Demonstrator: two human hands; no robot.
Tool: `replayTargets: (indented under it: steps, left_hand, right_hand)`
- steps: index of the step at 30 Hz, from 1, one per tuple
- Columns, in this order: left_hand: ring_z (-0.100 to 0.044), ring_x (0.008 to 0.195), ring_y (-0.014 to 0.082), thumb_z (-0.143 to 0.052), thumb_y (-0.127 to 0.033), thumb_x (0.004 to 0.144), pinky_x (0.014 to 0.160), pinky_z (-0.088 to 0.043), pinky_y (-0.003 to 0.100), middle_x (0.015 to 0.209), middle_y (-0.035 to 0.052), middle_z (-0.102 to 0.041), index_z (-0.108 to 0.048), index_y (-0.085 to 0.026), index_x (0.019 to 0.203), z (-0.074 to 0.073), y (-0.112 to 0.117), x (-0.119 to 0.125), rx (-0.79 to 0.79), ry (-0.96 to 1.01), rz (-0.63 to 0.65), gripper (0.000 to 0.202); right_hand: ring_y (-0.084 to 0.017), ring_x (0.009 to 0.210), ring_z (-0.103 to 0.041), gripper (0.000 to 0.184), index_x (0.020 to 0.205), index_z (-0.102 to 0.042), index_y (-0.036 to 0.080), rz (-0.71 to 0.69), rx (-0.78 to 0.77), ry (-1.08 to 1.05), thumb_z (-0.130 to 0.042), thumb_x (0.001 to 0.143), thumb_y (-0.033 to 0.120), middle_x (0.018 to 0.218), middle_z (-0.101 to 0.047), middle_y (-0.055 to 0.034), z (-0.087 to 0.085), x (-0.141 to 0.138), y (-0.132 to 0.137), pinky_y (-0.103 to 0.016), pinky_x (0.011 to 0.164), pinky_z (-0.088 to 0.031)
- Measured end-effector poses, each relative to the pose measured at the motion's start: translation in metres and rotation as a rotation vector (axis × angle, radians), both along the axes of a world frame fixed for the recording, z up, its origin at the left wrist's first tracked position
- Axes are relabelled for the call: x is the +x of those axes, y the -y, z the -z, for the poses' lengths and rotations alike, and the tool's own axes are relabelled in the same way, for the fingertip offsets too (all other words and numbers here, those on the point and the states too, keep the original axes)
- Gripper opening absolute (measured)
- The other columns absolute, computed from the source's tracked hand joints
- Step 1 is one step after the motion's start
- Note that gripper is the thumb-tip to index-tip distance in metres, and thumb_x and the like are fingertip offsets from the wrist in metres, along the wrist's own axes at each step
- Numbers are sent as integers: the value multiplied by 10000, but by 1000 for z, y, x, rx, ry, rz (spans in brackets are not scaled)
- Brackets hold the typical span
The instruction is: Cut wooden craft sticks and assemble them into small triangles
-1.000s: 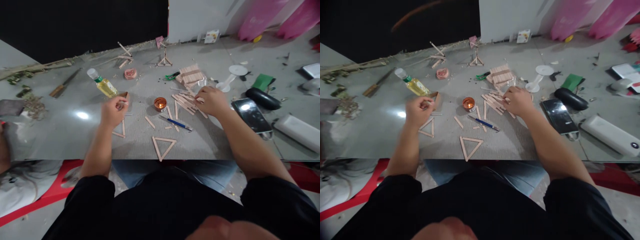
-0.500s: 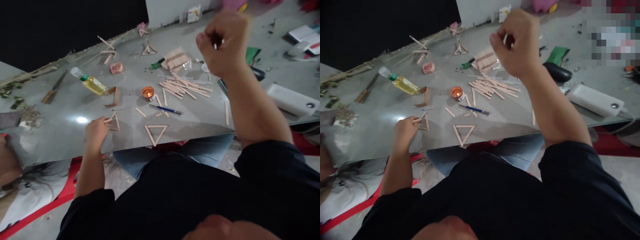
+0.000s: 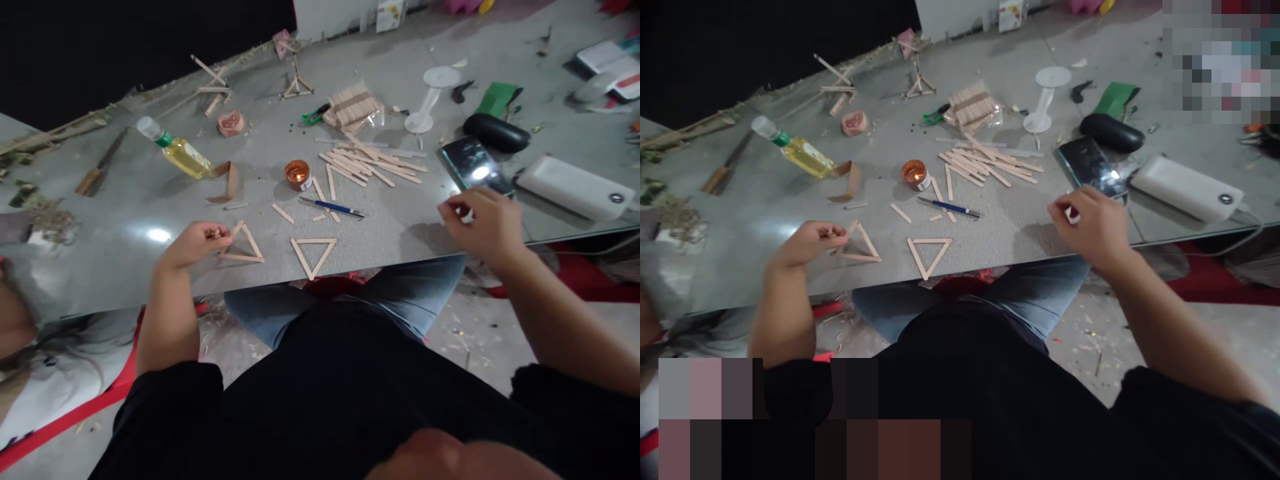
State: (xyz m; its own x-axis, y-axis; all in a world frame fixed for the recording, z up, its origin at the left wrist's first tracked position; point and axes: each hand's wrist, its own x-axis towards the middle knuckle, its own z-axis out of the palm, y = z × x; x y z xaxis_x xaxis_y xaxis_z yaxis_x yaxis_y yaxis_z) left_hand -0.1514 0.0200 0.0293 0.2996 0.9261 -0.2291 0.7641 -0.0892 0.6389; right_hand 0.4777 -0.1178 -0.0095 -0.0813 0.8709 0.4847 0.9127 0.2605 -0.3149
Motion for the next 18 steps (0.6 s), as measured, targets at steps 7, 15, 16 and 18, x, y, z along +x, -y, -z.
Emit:
replayTargets:
  steps: [7, 15, 16, 18]
  left_hand:
    - [-479, 531, 88, -808, -458, 777, 506, -353, 263, 590, -7, -562, -632, -210, 677, -6, 14, 59, -62, 477, -26, 320]
    - [-432, 499, 71, -735, -364, 837, 528, -381, 251, 546, -57, -400, -557, -215, 728, -13, 64, 99, 10, 685, -249, 256]
    - [-435, 506, 69, -730, -353, 836, 535, -389, 249, 561, -56, -404, -551, -215, 730, -15, 68, 101, 28, 690, -279, 250]
    - [-434, 511, 65, -721, -351, 842, 544, -402, 251, 584, -50, -439, -555, -215, 755, -17, 75, 105, 56, 693, -324, 232]
  right_hand:
    - [-269, 1213, -694, 356, 1359, -711, 276, -669, -97, 123, -684, 1035, 421, 1335, -746, -88, 19, -98, 4, -434, 1004, -554]
    - [-378, 1337, -592, 657, 1498, -635, 149, -974, -174, 143, -651, 1029, 608, 1459, -659, -214, 19, -208, -28, -524, 1075, -460]
    - [-381, 1332, -592, 640, 1491, -639, 149, -994, -176, 124, -661, 1026, 588, 1472, -653, -215, 19, -216, -31, -529, 1078, -451]
    - [-345, 1295, -621, 475, 1427, -683, 182, -1049, -185, 74, -650, 1044, 461, 1461, -677, -173, 18, -227, -40, -509, 1080, -442]
